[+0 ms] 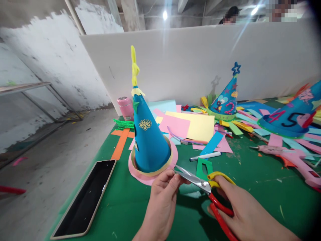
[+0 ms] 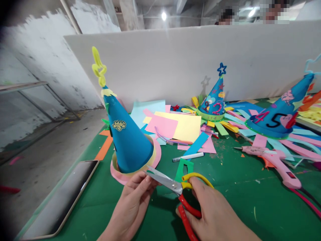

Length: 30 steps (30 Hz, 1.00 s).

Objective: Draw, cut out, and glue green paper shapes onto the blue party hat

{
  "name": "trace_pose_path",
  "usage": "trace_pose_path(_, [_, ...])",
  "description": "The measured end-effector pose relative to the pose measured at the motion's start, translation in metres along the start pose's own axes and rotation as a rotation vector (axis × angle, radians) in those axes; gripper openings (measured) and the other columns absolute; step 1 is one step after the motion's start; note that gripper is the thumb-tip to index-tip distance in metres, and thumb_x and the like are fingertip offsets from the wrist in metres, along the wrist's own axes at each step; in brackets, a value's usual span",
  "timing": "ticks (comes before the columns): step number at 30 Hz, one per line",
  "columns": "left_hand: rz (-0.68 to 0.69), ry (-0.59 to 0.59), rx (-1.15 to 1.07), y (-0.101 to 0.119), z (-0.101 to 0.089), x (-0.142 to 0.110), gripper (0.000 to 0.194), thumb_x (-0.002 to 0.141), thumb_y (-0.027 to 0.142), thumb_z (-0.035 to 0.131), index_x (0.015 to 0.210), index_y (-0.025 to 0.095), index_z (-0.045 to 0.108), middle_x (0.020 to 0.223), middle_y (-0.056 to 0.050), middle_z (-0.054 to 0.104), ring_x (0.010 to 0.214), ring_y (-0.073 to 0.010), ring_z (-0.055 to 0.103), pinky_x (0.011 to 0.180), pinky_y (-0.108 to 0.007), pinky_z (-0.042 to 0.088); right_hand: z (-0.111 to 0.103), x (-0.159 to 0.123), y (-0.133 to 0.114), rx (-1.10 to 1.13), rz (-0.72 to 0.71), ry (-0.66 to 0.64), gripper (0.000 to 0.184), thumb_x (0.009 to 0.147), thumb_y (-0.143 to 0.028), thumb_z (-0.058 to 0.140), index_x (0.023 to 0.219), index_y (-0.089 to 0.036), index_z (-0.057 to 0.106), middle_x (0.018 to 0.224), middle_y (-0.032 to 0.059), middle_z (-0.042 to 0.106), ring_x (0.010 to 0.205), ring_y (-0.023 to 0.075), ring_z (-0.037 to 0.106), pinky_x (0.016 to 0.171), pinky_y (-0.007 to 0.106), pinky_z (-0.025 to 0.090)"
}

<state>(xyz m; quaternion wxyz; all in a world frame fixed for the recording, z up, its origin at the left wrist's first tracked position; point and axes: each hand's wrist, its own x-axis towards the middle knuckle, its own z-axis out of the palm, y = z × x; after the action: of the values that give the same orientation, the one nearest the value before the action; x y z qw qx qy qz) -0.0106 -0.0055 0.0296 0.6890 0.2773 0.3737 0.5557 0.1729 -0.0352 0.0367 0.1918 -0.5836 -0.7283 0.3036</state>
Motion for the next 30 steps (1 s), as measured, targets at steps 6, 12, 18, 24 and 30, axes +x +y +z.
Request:
trace_pose_path(6, [-0.006,-0.008,0.025,0.000,0.001,0.000,0.006,0.072,0.020,0.065,0.069,0.015,0.065,0.067,-0.002,0.064,0.068,-0.0127,0.058,0.070,-0.023,0.043,0.005,-0.001,0.002,0.013,-0.012,0.047,0.014,0.076,-0.033,0.051,0.085,-0.023,0.046,0.065,0.0010,0.059,0.056,0.0181,0.057,0.052,0.026,0.044])
trace_pose_path(12, [-0.002,-0.017,0.063,0.000,0.001,0.000,0.006,0.072,0.020,0.065,0.070,0.015,0.065,0.066,-0.002,0.064,0.069,-0.0131,0.058,0.070,-0.023,0.042,0.007,-0.005,0.010,0.010,-0.029,0.069,0.015,0.076,-0.032,0.052,0.088,-0.024,0.048,0.068,0.0013,0.061,0.058,0.0180,0.058,0.051,0.025,0.045])
trace_pose_path(18, [-0.005,-0.048,0.089,0.000,0.002,-0.002,0.004,0.073,0.019,0.064,0.071,0.015,0.064,0.066,-0.002,0.065,0.069,-0.0128,0.057,0.070,-0.023,0.041,0.007,-0.009,0.016,-0.028,-0.020,0.076,0.015,0.076,-0.032,0.053,0.088,-0.024,0.048,0.069,0.0006,0.061,0.057,0.0176,0.058,0.050,0.024,0.045])
trace_pose_path(24, [-0.001,-0.079,0.192,0.001,0.002,-0.003,0.007,0.075,0.020,0.061,0.072,0.015,0.064,0.068,-0.003,0.066,0.071,-0.0142,0.056,0.072,-0.024,0.040,-0.002,-0.012,0.010,-0.011,0.005,0.020,0.015,0.077,-0.032,0.052,0.088,-0.024,0.047,0.069,0.0014,0.061,0.058,0.0180,0.059,0.051,0.025,0.047])
trace_pose_path(30, [-0.005,-0.118,0.229,-0.001,0.002,-0.004,0.007,0.076,0.020,0.059,0.074,0.016,0.065,0.069,-0.003,0.066,0.072,-0.0144,0.056,0.071,-0.024,0.039,-0.003,-0.016,0.012,0.021,0.042,-0.010,0.015,0.077,-0.032,0.052,0.089,-0.025,0.047,0.068,0.0013,0.062,0.058,0.0182,0.060,0.051,0.025,0.047])
